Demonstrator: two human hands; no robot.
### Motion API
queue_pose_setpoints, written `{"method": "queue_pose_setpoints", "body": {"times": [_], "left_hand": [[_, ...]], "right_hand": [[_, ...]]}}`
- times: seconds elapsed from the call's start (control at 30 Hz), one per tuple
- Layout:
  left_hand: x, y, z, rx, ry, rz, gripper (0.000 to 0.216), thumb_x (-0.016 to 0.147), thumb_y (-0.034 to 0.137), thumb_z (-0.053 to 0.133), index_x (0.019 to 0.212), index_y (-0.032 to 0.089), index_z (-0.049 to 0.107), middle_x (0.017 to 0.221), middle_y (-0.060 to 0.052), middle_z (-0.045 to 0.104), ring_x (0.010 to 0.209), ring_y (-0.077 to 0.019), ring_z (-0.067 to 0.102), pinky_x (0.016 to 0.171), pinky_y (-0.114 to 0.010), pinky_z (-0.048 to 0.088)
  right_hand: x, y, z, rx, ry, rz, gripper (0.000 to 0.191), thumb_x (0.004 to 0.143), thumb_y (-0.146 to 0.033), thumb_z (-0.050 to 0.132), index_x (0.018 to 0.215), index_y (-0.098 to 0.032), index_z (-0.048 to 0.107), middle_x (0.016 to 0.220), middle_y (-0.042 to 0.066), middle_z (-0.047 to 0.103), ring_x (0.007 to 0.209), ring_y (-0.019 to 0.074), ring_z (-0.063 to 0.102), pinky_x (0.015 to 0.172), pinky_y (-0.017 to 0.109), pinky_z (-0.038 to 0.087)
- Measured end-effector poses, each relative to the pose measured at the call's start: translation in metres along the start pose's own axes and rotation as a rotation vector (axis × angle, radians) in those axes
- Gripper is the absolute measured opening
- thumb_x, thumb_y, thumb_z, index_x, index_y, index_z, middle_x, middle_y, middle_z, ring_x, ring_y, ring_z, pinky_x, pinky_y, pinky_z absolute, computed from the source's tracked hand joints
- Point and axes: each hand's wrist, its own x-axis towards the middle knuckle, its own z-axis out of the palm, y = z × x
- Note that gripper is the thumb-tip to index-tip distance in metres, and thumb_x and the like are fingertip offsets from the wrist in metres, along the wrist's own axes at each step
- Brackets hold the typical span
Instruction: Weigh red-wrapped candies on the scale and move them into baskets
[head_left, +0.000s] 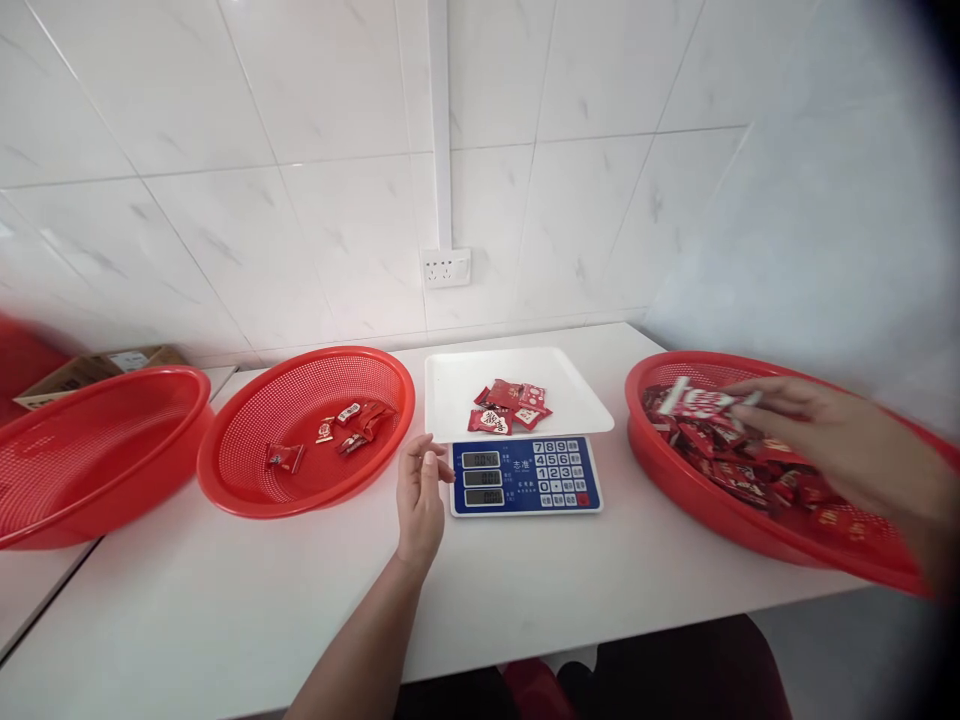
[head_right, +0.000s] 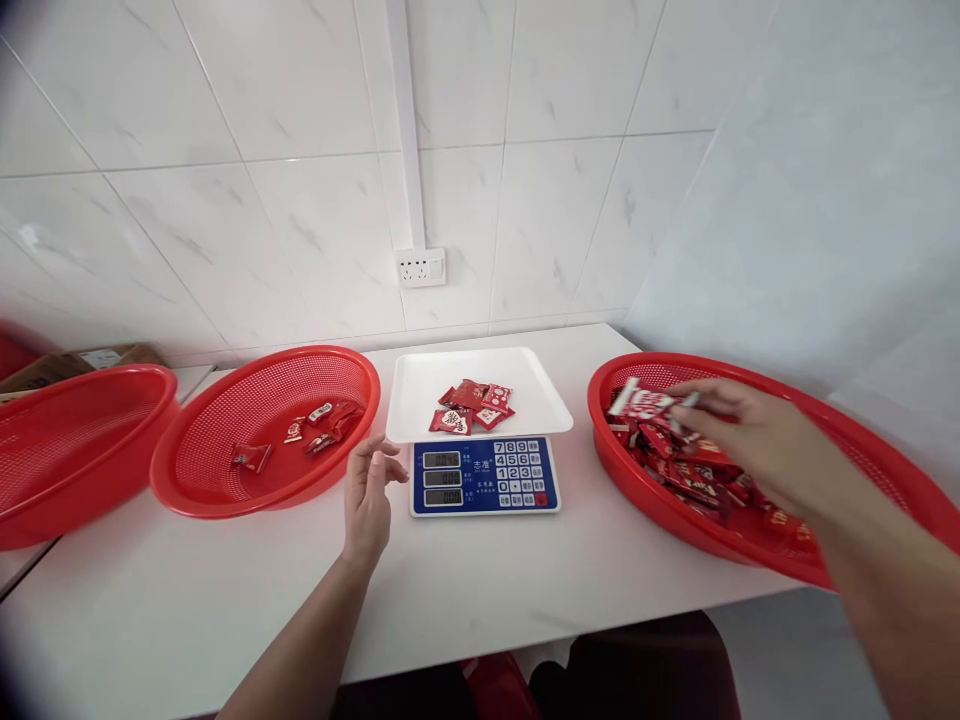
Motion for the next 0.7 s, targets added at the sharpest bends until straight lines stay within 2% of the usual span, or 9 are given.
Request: {"method": "queue_pose_setpoints", "body": {"times": [0.03, 0.1, 0.23, 0.37, 0.47, 0.57, 0.7], "left_hand": [[0.000, 0.000, 0.000, 0.006, 0.001, 0.001, 0.028, 0.092, 0.043, 0.045, 0.107, 0.021, 0.052, 0.093, -0.004, 0.058, 0.064, -0.0099, 0.056, 0.065, -0.027, 0.051], [0.001, 0.000, -0.001, 0.014, 0.005, 0.001, 0.028, 0.092, 0.043, 0.045, 0.107, 0.021, 0.052, 0.092, -0.003, 0.058, 0.064, -0.0098, 0.056, 0.065, -0.027, 0.050], [0.002, 0.001, -0.001, 0.018, 0.004, 0.000, 0.028, 0.092, 0.044, 0.044, 0.106, 0.021, 0.052, 0.092, -0.003, 0.057, 0.063, -0.0091, 0.055, 0.064, -0.026, 0.050], [0.002, 0.001, -0.002, 0.021, 0.001, 0.001, 0.028, 0.093, 0.043, 0.043, 0.107, 0.021, 0.051, 0.092, -0.003, 0.056, 0.064, -0.0091, 0.055, 0.065, -0.026, 0.049], [0.003, -0.001, -0.002, 0.026, 0.012, -0.007, 0.028, 0.093, 0.043, 0.043, 0.107, 0.021, 0.051, 0.092, -0.003, 0.056, 0.064, -0.0092, 0.055, 0.065, -0.026, 0.049], [0.004, -0.002, -0.003, 0.020, 0.020, -0.010, 0.029, 0.092, 0.045, 0.044, 0.108, 0.021, 0.051, 0.091, -0.002, 0.056, 0.063, -0.0092, 0.055, 0.065, -0.026, 0.050], [0.004, -0.001, -0.003, 0.003, 0.016, -0.015, 0.031, 0.091, 0.046, 0.045, 0.108, 0.020, 0.050, 0.091, -0.002, 0.056, 0.064, -0.0095, 0.055, 0.064, -0.027, 0.050]], "right_hand": [[-0.005, -0.020, 0.009, 0.149, -0.088, 0.060, 0.026, 0.071, -0.040, 0.064, 0.089, -0.022, 0.067, 0.076, 0.005, 0.070, 0.067, 0.0161, 0.064, 0.060, 0.027, 0.048], [-0.011, -0.048, 0.030, 0.344, -0.166, 0.122, 0.029, 0.065, -0.039, 0.068, 0.088, -0.020, 0.066, 0.077, 0.006, 0.069, 0.069, 0.0170, 0.063, 0.059, 0.027, 0.049], [-0.010, -0.069, 0.074, 0.486, -0.303, 0.075, 0.039, 0.062, -0.047, 0.072, 0.088, -0.019, 0.062, 0.078, 0.005, 0.067, 0.064, 0.0144, 0.059, 0.053, 0.027, 0.050], [0.000, -0.081, 0.111, 0.508, -0.342, 0.005, 0.040, 0.066, -0.050, 0.070, 0.087, -0.018, 0.060, 0.078, 0.004, 0.066, 0.060, 0.0125, 0.058, 0.050, 0.025, 0.049], [0.008, -0.096, 0.130, 0.454, -0.338, -0.040, 0.031, 0.074, -0.043, 0.065, 0.091, -0.018, 0.060, 0.086, 0.005, 0.068, 0.065, 0.0128, 0.062, 0.055, 0.025, 0.051], [0.014, -0.111, 0.141, 0.372, -0.350, -0.076, 0.023, 0.081, -0.033, 0.059, 0.097, -0.017, 0.062, 0.095, 0.008, 0.070, 0.077, 0.0151, 0.066, 0.065, 0.026, 0.052], [0.017, -0.116, 0.144, 0.323, -0.362, -0.102, 0.027, 0.080, -0.027, 0.060, 0.104, -0.017, 0.064, 0.109, 0.010, 0.068, 0.096, 0.0188, 0.065, 0.081, 0.030, 0.052]]}}
